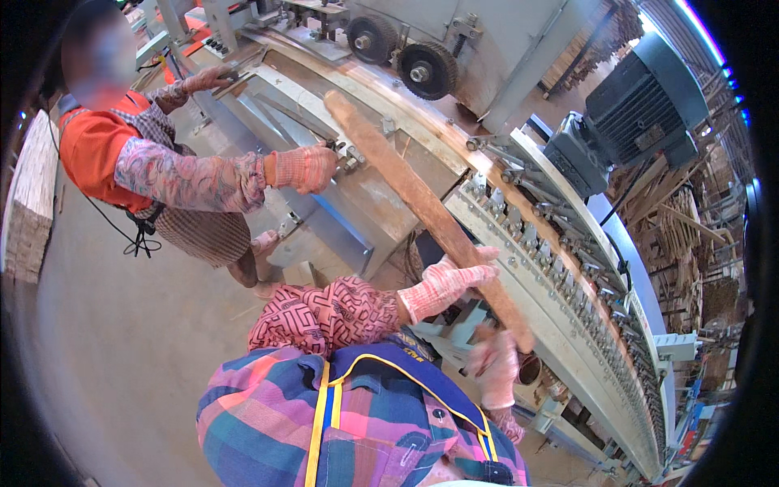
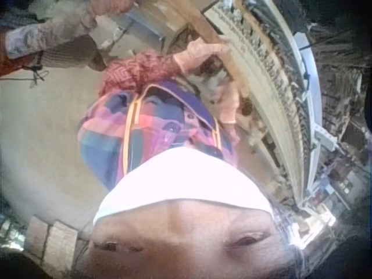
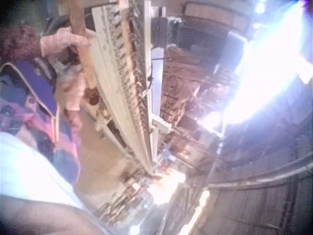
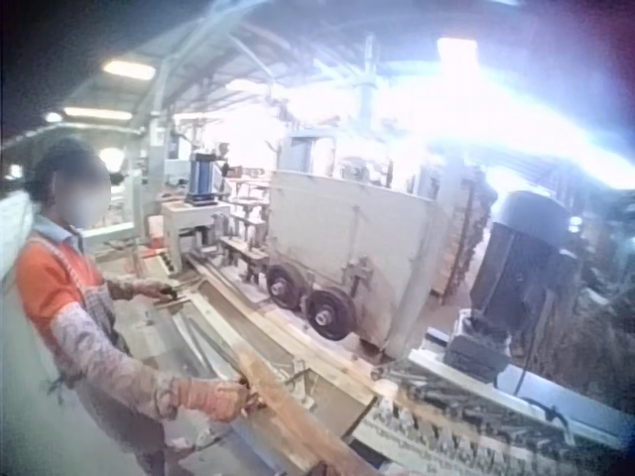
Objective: The person collects thin wooden planks from a conveyor belt and stacks them on a metal table. They then move the stacked planks to a wooden rack. Another worker is seen operating a machine in the background.
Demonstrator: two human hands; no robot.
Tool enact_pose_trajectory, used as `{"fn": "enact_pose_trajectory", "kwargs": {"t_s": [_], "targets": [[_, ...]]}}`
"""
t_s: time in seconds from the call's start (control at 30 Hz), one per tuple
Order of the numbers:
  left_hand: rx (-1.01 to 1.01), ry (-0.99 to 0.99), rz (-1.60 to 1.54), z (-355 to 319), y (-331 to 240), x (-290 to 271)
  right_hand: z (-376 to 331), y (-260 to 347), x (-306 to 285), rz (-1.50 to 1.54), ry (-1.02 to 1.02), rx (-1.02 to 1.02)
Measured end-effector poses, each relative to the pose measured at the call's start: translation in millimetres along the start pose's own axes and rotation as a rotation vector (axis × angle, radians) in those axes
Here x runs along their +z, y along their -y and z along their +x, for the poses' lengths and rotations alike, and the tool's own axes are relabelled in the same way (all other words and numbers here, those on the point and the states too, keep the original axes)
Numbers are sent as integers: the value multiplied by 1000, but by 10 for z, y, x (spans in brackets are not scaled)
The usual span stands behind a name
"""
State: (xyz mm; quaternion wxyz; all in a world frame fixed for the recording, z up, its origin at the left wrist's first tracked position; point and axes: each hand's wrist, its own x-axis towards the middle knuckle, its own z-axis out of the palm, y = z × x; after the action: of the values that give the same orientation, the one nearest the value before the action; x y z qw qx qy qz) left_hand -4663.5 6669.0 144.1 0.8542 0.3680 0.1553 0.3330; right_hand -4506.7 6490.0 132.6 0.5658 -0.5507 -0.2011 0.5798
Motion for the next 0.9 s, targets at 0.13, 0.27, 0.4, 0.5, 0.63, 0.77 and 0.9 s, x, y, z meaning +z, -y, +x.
{"fn": "enact_pose_trajectory", "kwargs": {"t_s": [0.13,0.27,0.4,0.5,0.63,0.77,0.9], "targets": [[19,-128,50,-26,19,-271,-175,270,257,-401,63,-361],[35,-173,34,-158,-105,-434,105,334,272,-928,-3,-591],[47,-178,13,-250,-184,-683,368,25,479,-1478,-30,-300],[135,-131,136,-288,-172,-825,648,-83,621,-1407,-98,-287],[121,-164,356,-500,-3,-1137,1302,121,1120,-1435,-22,-514],[-52,-36,712,-681,355,-1499,1904,408,1748,-1666,-22,-487],[-255,-131,1143,-1159,165,-1717,2636,436,2466,-1749,110,-572]]}}
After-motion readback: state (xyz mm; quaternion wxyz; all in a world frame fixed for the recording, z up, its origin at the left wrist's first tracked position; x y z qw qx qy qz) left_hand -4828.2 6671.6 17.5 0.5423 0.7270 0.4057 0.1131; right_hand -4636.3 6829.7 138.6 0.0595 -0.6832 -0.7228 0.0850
